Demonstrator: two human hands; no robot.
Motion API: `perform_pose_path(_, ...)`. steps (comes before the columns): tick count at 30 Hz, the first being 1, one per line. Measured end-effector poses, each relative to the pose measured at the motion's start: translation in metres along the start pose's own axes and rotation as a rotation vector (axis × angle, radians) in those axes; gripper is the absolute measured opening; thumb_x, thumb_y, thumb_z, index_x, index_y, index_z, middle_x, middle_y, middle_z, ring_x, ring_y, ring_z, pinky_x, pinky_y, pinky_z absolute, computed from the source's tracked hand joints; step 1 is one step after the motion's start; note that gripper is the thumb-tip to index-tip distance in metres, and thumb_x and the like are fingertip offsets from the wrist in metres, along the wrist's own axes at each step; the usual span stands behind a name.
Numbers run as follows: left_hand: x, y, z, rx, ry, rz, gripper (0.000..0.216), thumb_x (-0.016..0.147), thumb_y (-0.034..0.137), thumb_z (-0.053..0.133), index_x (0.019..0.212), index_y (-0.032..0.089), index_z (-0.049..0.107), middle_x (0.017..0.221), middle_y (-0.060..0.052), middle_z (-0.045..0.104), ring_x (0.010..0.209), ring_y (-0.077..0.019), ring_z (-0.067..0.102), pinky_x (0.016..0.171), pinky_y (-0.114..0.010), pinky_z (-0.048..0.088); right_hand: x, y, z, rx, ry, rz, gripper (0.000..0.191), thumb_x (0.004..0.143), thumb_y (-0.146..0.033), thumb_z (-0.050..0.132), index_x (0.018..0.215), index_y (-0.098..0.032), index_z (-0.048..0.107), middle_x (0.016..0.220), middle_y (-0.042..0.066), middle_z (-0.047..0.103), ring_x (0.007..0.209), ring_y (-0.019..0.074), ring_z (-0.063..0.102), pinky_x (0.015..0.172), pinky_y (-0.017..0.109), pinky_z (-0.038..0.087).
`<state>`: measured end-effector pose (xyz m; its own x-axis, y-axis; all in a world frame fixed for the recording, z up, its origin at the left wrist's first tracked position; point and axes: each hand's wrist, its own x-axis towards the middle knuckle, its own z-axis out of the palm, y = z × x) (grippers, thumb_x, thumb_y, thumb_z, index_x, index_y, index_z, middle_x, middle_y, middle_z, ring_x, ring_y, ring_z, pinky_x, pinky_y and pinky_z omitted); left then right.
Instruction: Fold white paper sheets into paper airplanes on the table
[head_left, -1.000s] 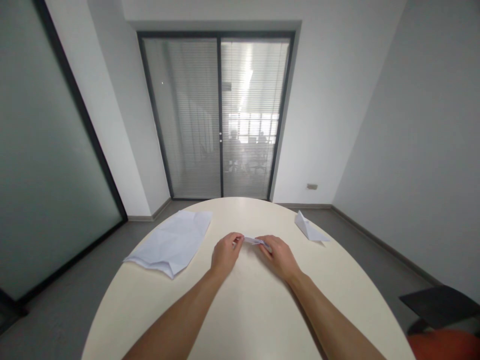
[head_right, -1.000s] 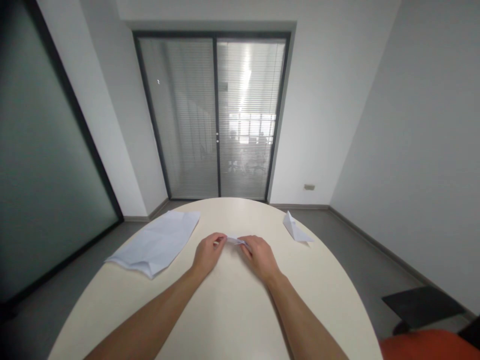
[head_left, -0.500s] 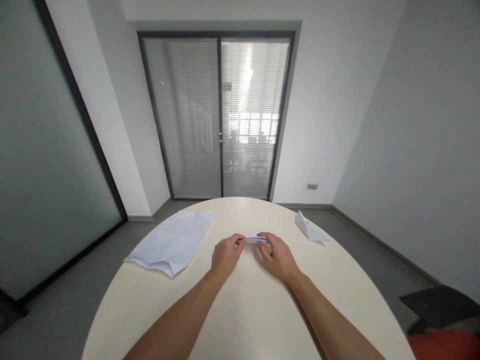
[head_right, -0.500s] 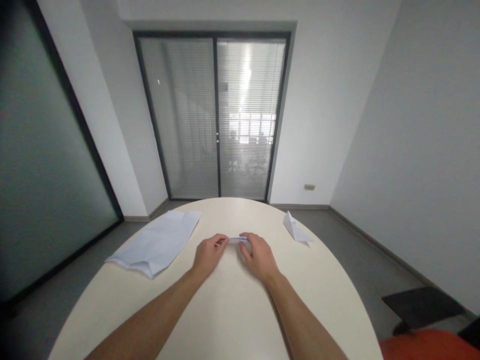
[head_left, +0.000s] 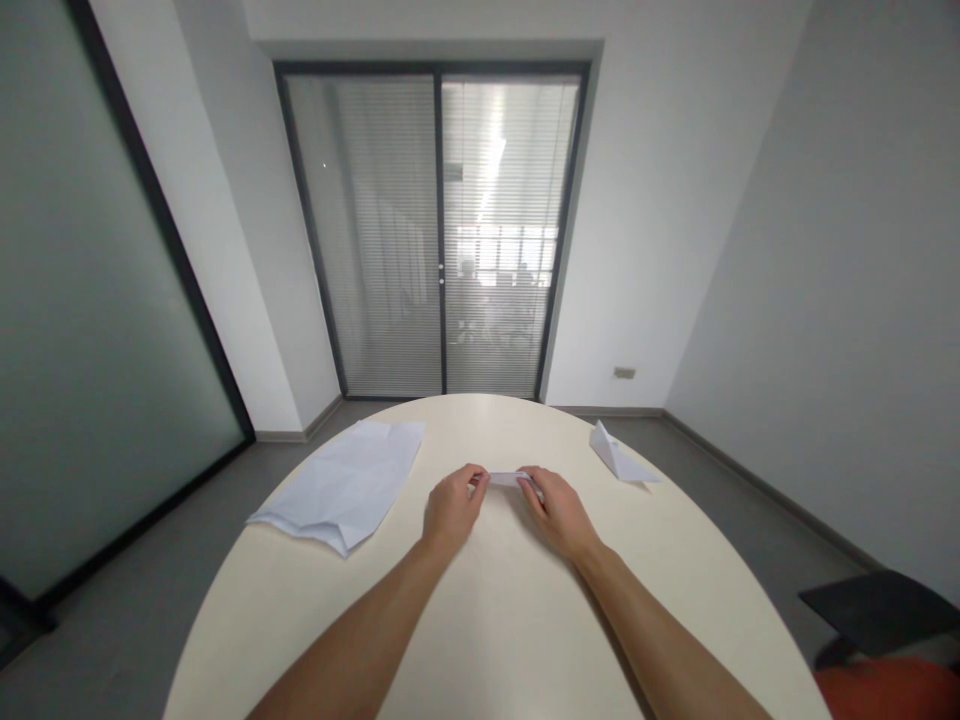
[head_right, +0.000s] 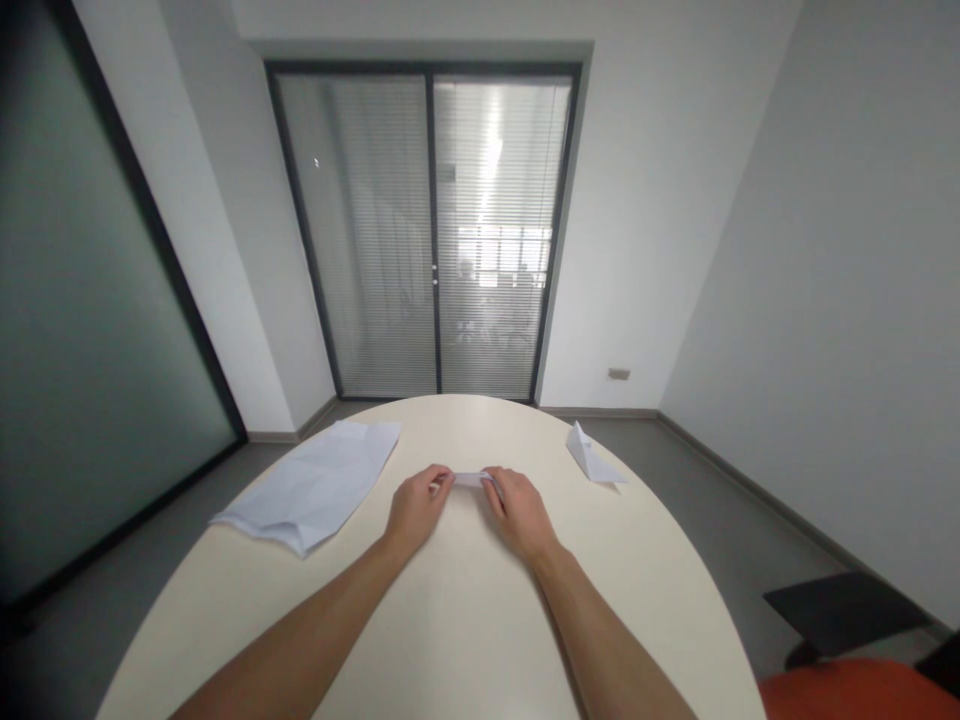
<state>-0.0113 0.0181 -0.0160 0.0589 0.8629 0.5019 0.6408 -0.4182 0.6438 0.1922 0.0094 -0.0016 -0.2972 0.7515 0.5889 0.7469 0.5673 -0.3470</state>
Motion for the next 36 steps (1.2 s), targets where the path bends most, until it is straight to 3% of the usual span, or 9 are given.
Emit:
perform_pose_path(5, 0.001, -0.006, 0.003, -0.022, 0.002, 0.029, 0.017, 0.093, 0.02, 0.052, 0.102, 0.022, 0.066, 0.102, -0.002, 0.071, 0.097, -0.0173, 0.065, 0.088, -0.029, 0.05, 0.0, 0.002, -0.003, 0.031, -0.019, -0.082, 0.023, 0.1, -0.031, 0.047, 0.104, -0.023, 0.068, 0.102, 0.006, 0.073, 0.096, 0.0215, 0.065, 0.089, 0.037, 0.049)
perform_pose_path(11, 0.003, -0.009, 0.001, 0.033, 0.015, 0.027, 0.036, 0.082, 0.001, 0.045, 0.103, 0.021, 0.066, 0.11, -0.004, 0.07, 0.107, -0.0188, 0.063, 0.101, -0.033, 0.047, -0.001, 0.002, -0.003, 0.034, -0.135, -0.141, 0.025, 0.097, -0.029, 0.052, 0.108, -0.028, 0.074, 0.105, 0.005, 0.074, 0.096, 0.0206, 0.067, 0.086, 0.034, 0.052)
perform_pose_path(14, 0.002, -0.007, 0.002, 0.054, -0.008, 0.068, 0.033, 0.085, 0.004, 0.046, 0.105, 0.02, 0.067, 0.111, -0.005, 0.07, 0.11, -0.0193, 0.062, 0.103, -0.034, 0.046, -0.002, -0.002, -0.002, 0.054, -0.234, -0.156, 0.025, 0.097, -0.029, 0.053, 0.109, -0.03, 0.075, 0.106, 0.004, 0.074, 0.097, 0.0191, 0.067, 0.087, 0.031, 0.053)
perform_pose_path(21, -0.005, -0.003, 0.006, 0.15, -0.237, 0.11, 0.032, 0.093, 0.023, 0.05, 0.12, 0.02, 0.067, 0.12, -0.008, 0.071, 0.111, -0.0236, 0.064, 0.102, -0.038, 0.047, -0.003, -0.01, -0.008, 0.103, -0.32, -0.19, 0.027, 0.099, -0.036, 0.05, 0.111, -0.032, 0.074, 0.109, 0.003, 0.074, 0.104, 0.0182, 0.065, 0.092, 0.03, 0.05)
perform_pose_path(28, -0.007, -0.002, 0.005, 0.234, -0.327, 0.172, 0.035, 0.095, 0.024, 0.046, 0.125, 0.02, 0.065, 0.137, -0.01, 0.06, 0.13, -0.0262, 0.053, 0.112, -0.043, 0.038, -0.003, -0.014, -0.01, 0.156, -0.326, -0.179, 0.028, 0.096, -0.043, 0.054, 0.105, -0.029, 0.077, 0.108, 0.005, 0.074, 0.104, 0.0202, 0.064, 0.092, 0.032, 0.05)
perform_pose_path(33, -0.009, -0.002, 0.003, 0.224, -0.371, 0.207, 0.039, 0.093, 0.028, 0.052, 0.129, 0.021, 0.062, 0.144, -0.012, 0.054, 0.135, -0.0277, 0.048, 0.115, -0.047, 0.034, -0.002, -0.017, -0.011, 0.146, -0.329, -0.131, 0.036, 0.101, -0.038, 0.044, 0.092, -0.024, 0.075, 0.092, 0.005, 0.075, 0.094, 0.0194, 0.065, 0.088, 0.032, 0.05)
perform_pose_path(36, -0.01, -0.001, 0.0, 0.212, -0.384, 0.218, 0.041, 0.092, 0.031, 0.053, 0.132, 0.022, 0.061, 0.146, -0.011, 0.052, 0.137, -0.028, 0.046, 0.115, -0.049, 0.033, -0.002, -0.013, -0.008, 0.122, -0.294, -0.091, 0.028, 0.099, -0.033, 0.048, 0.095, -0.023, 0.073, 0.093, 0.005, 0.074, 0.093, 0.0199, 0.065, 0.086, 0.033, 0.05)
